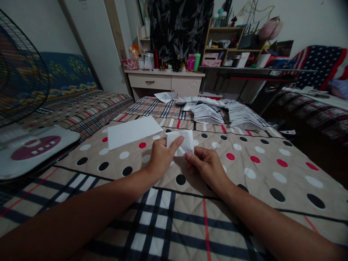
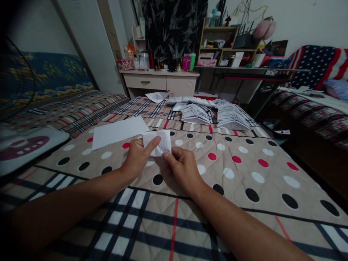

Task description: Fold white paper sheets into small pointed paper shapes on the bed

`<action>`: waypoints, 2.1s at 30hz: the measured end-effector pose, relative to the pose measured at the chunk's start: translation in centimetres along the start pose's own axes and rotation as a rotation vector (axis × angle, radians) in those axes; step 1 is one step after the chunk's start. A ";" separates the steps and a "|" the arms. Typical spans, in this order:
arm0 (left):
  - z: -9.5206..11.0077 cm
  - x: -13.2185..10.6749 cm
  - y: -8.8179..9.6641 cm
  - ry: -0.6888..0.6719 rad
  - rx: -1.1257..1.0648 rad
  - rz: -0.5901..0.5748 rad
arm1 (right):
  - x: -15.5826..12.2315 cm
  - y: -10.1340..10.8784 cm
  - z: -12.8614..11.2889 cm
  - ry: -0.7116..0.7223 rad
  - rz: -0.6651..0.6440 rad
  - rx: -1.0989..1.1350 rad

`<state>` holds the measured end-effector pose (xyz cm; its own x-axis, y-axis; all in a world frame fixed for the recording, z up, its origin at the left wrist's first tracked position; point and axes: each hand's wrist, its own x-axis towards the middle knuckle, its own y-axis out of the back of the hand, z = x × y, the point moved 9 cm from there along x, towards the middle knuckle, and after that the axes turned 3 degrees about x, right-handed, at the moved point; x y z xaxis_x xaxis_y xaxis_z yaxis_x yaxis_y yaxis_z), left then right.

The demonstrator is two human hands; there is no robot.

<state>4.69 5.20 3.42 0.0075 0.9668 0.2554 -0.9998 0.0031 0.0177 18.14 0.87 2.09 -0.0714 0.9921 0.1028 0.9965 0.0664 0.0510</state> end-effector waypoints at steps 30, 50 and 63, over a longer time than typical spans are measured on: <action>0.9 -0.5 -1.9 -0.084 0.103 -0.260 | -0.1 0.9 -0.5 -0.010 0.001 0.083; -1.6 2.0 -0.4 0.049 0.061 -0.183 | 0.1 -0.6 -0.7 -0.009 -0.202 -0.048; -0.5 2.3 -0.7 -0.034 0.103 -0.331 | 1.2 2.2 0.6 -0.067 -0.065 -0.111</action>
<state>5.41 7.58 3.56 0.3338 0.9083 0.2520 -0.9361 0.2880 0.2018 20.26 2.27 1.72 -0.1287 0.9913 0.0289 0.9787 0.1223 0.1652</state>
